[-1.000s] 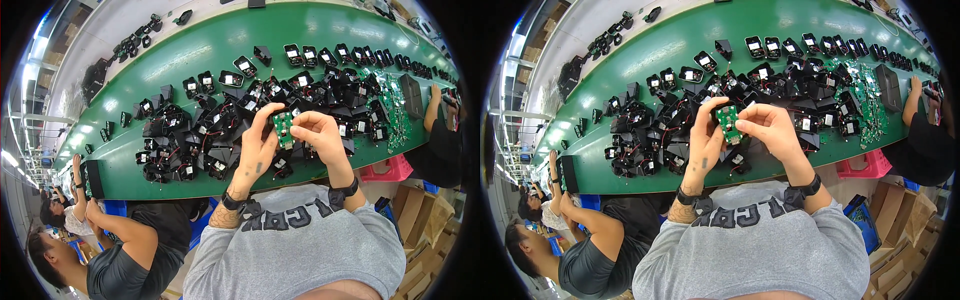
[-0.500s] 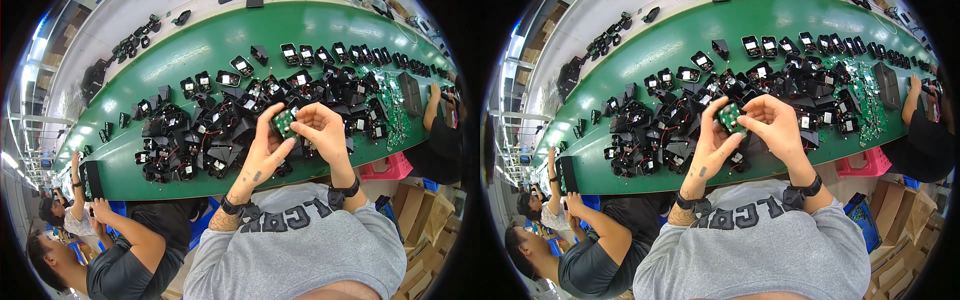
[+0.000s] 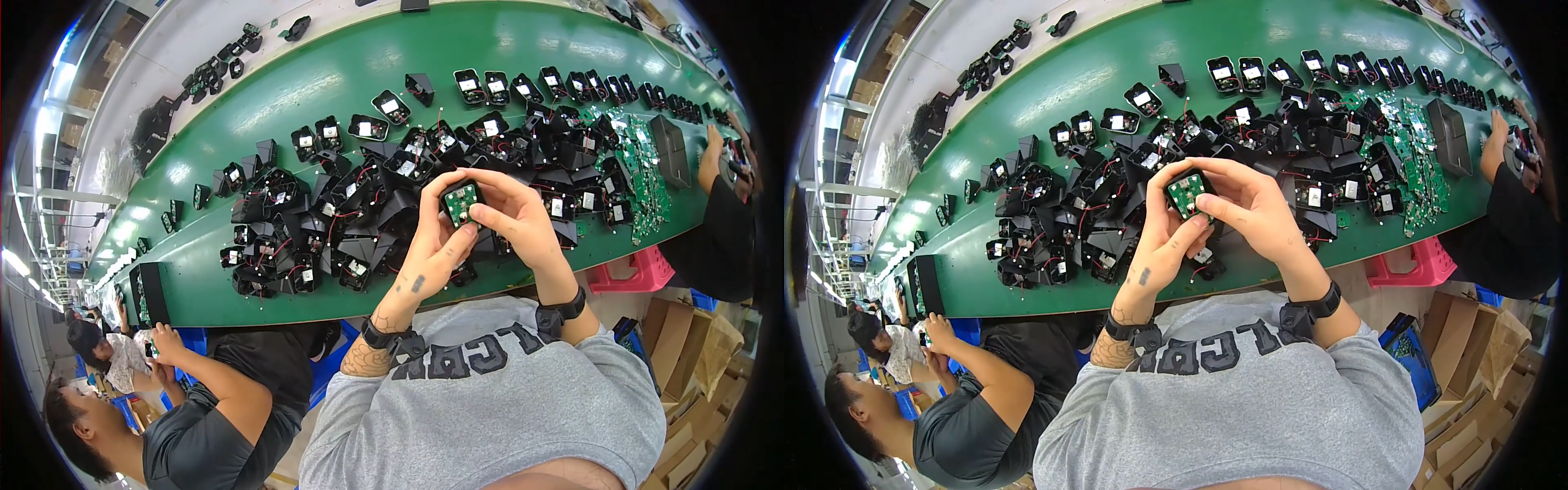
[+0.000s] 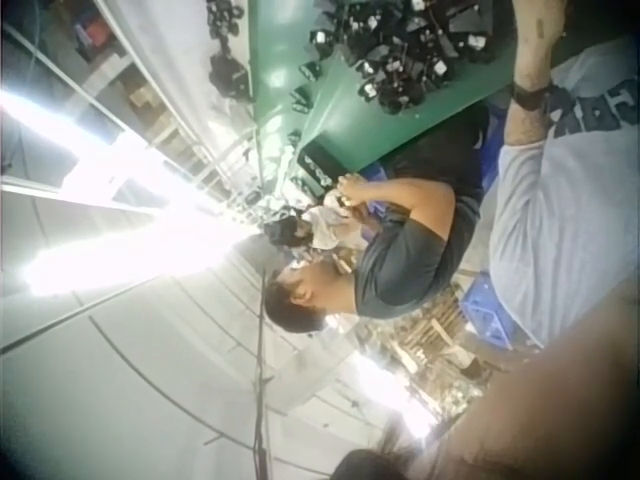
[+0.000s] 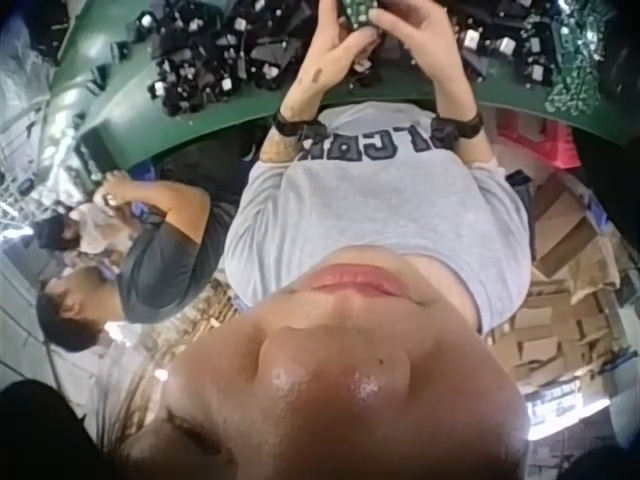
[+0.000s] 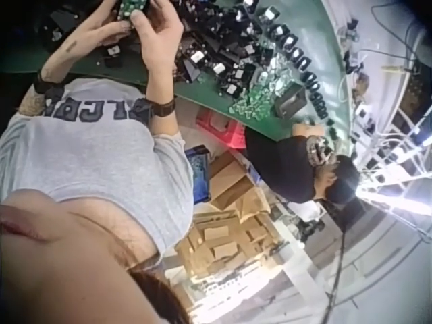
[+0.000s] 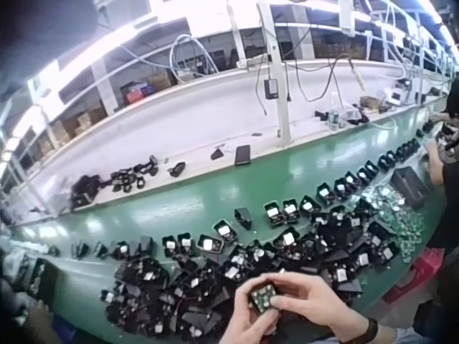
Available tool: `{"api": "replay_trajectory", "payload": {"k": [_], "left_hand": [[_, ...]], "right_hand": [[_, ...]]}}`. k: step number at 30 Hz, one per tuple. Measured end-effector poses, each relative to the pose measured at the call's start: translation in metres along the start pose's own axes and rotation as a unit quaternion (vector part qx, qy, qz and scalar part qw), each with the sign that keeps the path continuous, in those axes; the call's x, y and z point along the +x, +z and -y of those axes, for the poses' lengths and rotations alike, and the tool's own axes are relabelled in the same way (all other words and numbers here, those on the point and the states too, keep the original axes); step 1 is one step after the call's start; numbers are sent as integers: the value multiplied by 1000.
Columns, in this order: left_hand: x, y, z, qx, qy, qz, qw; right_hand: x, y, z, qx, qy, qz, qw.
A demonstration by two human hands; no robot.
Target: The person picks up a black plastic housing and a green circuit board, fits the board into the housing by hand, and then places the assembled unit back onto the green workbench.
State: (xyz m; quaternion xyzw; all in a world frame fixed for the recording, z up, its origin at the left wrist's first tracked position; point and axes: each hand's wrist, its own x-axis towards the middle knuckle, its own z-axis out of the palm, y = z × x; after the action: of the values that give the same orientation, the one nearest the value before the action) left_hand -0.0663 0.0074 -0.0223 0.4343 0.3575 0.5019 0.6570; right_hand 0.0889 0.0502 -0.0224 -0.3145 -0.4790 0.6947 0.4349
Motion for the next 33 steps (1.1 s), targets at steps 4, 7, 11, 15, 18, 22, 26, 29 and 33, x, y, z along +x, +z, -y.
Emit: {"api": "replay_trajectory", "payload": {"k": [4,7,11,15,18,22,26,29,33], "left_hand": [[-2,2,-6,-19,-47,34,998],[-1,1,-7,4,-71,30,997],[4,5,3,151,17,8,988],[5,7,6,169,53,10,984],[-2,9,-13,65,-84,44,993],[-1,9,-9,51,-72,48,995],[3,11,1,54,-6,28,998],[4,9,2,25,25,48,998],[3,13,-2,-7,-17,48,999]], "right_hand": [[1,-4,-3,-31,-21,12,999],[-1,-2,-1,-56,-12,-4,998],[0,-4,1,-66,-16,2,998],[-3,-5,7,-76,-10,-10,997],[-6,-6,9,-90,2,-16,996],[-8,-5,9,-80,6,-19,997],[-6,-2,14,-69,-17,-4,997],[-7,-5,14,-62,-8,12,998],[-9,-8,14,-54,-8,9,998]]}}
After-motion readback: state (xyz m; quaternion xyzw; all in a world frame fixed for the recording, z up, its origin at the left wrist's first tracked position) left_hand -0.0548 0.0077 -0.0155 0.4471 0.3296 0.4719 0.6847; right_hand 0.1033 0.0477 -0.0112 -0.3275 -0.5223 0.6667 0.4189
